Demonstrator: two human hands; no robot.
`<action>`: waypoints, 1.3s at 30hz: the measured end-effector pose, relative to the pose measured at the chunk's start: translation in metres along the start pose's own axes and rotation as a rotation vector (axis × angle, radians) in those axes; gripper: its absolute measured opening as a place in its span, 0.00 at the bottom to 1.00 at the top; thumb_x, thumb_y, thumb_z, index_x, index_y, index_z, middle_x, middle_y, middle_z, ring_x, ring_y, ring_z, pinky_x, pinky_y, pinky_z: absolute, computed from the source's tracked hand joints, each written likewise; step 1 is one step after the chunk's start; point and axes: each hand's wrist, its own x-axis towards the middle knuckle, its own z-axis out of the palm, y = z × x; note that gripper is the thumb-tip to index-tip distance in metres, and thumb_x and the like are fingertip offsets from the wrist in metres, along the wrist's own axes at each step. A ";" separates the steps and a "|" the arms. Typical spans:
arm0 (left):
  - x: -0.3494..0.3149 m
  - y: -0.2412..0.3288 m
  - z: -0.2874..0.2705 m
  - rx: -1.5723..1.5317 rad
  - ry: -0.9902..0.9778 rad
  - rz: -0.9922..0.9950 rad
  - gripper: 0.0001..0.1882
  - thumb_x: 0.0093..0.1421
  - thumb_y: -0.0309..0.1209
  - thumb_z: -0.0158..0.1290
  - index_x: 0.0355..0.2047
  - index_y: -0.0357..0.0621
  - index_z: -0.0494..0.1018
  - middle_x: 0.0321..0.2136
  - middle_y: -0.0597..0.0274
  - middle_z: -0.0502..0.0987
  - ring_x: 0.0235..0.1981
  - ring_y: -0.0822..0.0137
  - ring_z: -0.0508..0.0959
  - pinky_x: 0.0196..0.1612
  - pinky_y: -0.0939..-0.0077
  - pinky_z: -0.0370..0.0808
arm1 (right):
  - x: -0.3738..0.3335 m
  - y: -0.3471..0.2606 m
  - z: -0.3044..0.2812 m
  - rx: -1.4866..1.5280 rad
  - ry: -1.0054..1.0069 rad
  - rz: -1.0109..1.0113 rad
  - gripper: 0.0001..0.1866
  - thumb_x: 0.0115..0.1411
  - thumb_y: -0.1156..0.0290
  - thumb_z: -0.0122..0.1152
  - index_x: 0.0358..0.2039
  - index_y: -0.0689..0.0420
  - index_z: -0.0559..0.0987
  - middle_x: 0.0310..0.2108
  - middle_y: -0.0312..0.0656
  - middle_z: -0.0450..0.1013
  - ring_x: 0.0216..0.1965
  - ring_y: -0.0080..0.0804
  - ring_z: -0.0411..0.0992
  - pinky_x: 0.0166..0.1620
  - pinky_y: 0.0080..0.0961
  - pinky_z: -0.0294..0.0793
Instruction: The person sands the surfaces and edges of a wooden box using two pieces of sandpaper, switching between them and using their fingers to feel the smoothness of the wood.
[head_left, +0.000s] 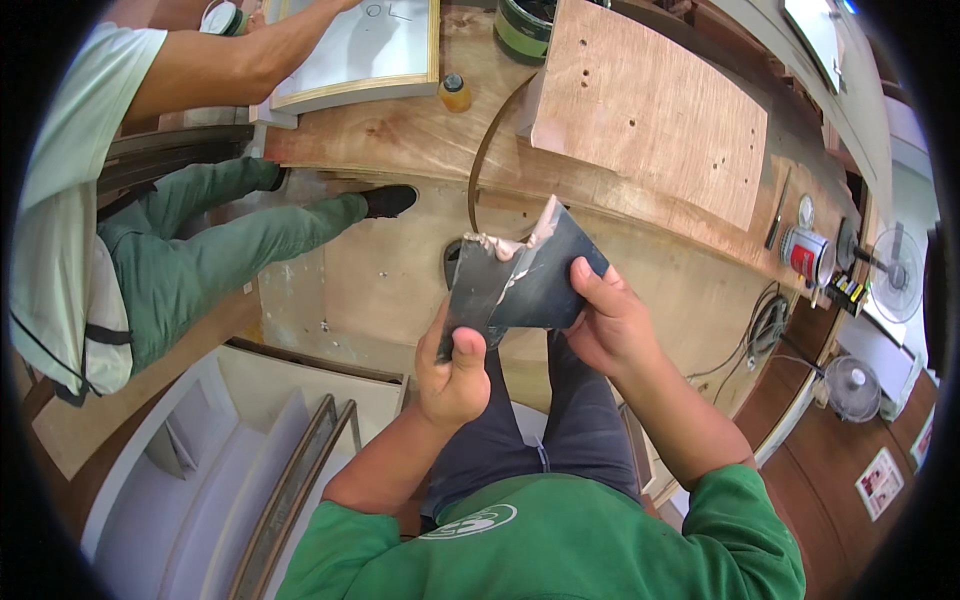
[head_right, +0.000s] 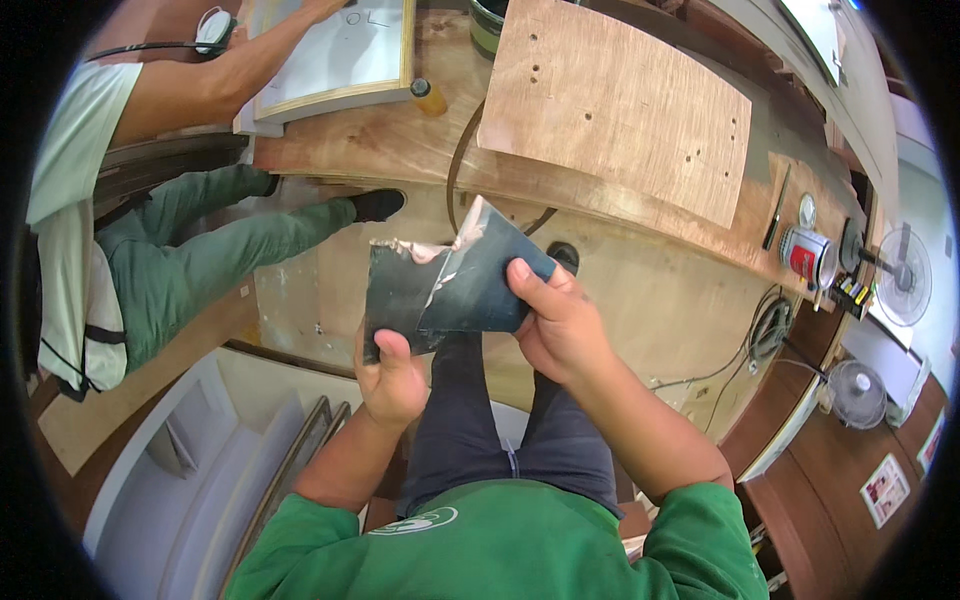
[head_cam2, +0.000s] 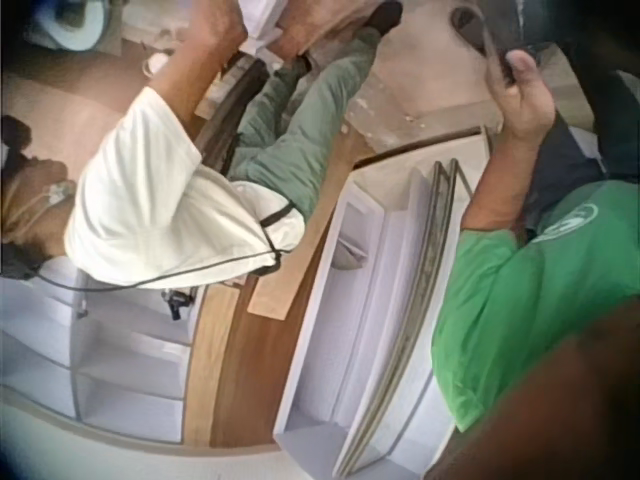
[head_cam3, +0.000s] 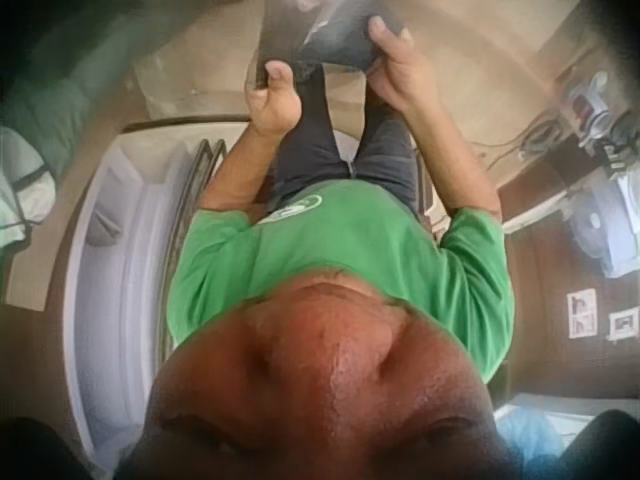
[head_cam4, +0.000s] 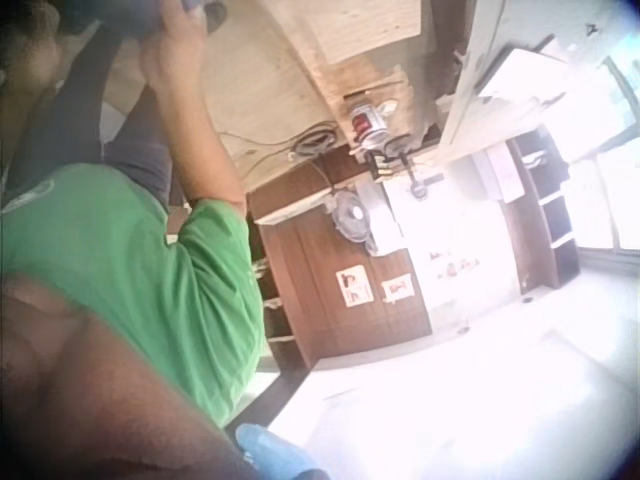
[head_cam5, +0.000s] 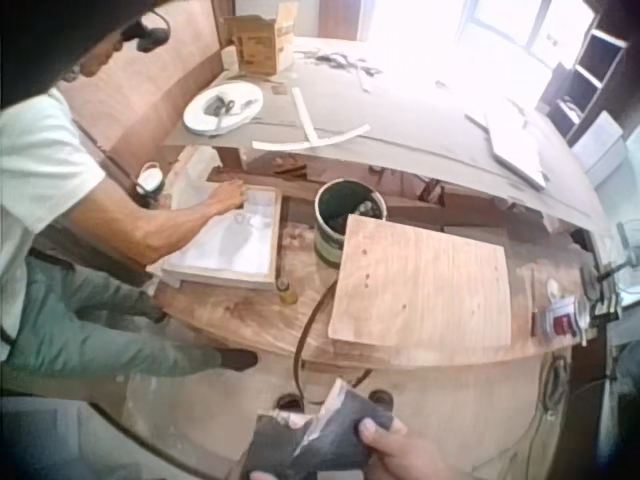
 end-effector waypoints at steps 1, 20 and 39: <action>-0.002 0.001 -0.010 0.115 -0.079 0.012 0.32 0.73 0.47 0.44 0.63 0.28 0.62 0.56 0.50 0.73 0.58 0.64 0.72 0.61 0.68 0.67 | 0.002 0.006 0.001 -0.022 -0.028 0.003 0.24 0.68 0.64 0.58 0.60 0.60 0.68 0.54 0.44 0.74 0.54 0.36 0.76 0.60 0.38 0.73; 0.126 -0.038 -0.064 0.359 -0.052 -0.076 0.17 0.65 0.27 0.57 0.51 0.31 0.75 0.39 0.61 0.82 0.39 0.73 0.79 0.46 0.77 0.75 | -0.004 -0.004 -0.045 -0.036 0.062 -0.257 0.29 0.66 0.55 0.61 0.61 0.54 0.65 0.53 0.39 0.71 0.56 0.37 0.71 0.62 0.40 0.67; 0.197 -0.098 -0.047 0.584 -0.418 0.538 0.20 0.68 0.22 0.51 0.60 0.39 0.71 0.56 0.51 0.75 0.57 0.54 0.74 0.61 0.66 0.67 | 0.016 0.017 -0.054 -0.102 0.056 -0.229 0.31 0.69 0.55 0.55 0.63 0.64 0.64 0.57 0.50 0.72 0.59 0.43 0.71 0.63 0.42 0.68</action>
